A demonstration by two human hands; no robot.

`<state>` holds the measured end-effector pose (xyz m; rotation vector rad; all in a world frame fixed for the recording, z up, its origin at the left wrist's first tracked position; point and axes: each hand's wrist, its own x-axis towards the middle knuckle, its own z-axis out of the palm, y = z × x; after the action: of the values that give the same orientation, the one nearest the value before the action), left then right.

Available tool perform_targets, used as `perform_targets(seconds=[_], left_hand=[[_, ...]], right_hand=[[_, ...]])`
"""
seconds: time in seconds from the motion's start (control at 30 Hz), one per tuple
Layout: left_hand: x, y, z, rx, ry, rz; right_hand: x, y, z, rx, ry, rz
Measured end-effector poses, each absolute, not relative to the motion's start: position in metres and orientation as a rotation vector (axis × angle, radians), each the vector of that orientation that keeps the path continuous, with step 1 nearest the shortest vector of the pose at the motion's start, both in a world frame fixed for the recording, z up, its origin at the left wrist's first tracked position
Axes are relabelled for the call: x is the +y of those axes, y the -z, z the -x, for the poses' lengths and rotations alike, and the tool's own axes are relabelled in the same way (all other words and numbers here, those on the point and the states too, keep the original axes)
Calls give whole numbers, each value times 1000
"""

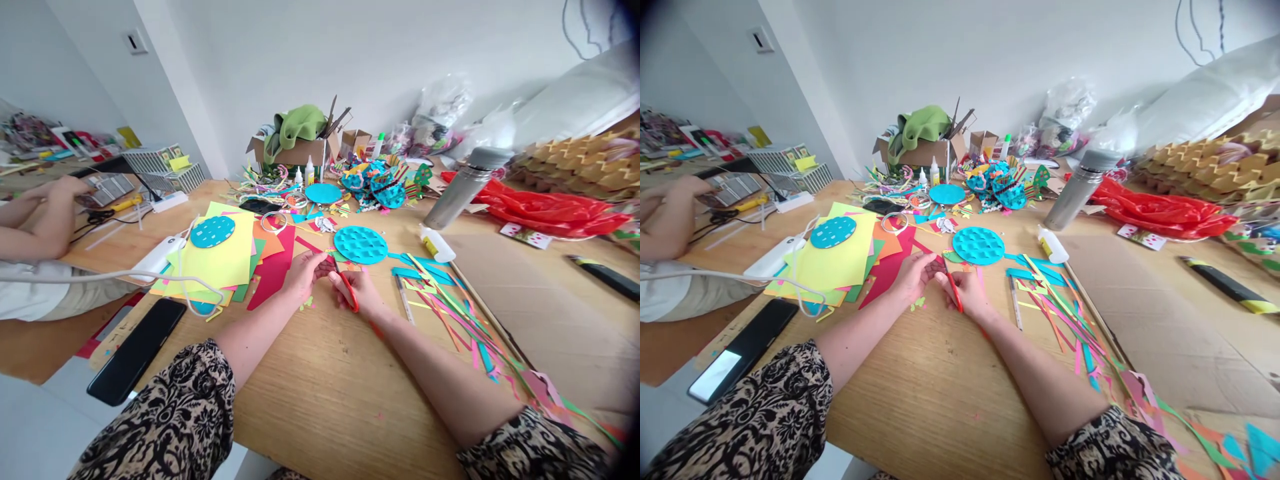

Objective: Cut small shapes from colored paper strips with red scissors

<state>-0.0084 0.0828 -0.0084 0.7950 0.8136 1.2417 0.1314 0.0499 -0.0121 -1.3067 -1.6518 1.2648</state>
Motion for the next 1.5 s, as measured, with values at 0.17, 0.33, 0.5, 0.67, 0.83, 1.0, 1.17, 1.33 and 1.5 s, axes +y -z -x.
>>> perform_targets(seconds=[0.17,0.33,0.5,0.67,0.83,1.0,1.17,1.33,1.5], left_hand=[[85,11,6,798,-1227,-774],[84,13,6,810,-1225,-767],[82,11,3,815,-1225,-756],[75,8,-1,845,-1249,-696],[71,5,-2,839,-1223,-661],[69,3,-3,829,-1211,-648],[68,4,-4,841,-1224,-667],[68,4,-4,846,-1227,-687],[67,4,-4,858,-1216,-691]], right_hand=[[51,12,-131,-1600,-1282,1326],[52,9,-130,-1541,-1355,1329],[51,9,-130,-1548,-1364,1335],[49,11,-131,-1526,-1400,1308],[49,13,-130,-1513,-1428,1281],[46,11,-130,-1507,-1449,1273],[45,7,-130,-1529,-1427,1297],[45,6,-130,-1535,-1421,1304],[45,5,-130,-1522,-1441,1314]])
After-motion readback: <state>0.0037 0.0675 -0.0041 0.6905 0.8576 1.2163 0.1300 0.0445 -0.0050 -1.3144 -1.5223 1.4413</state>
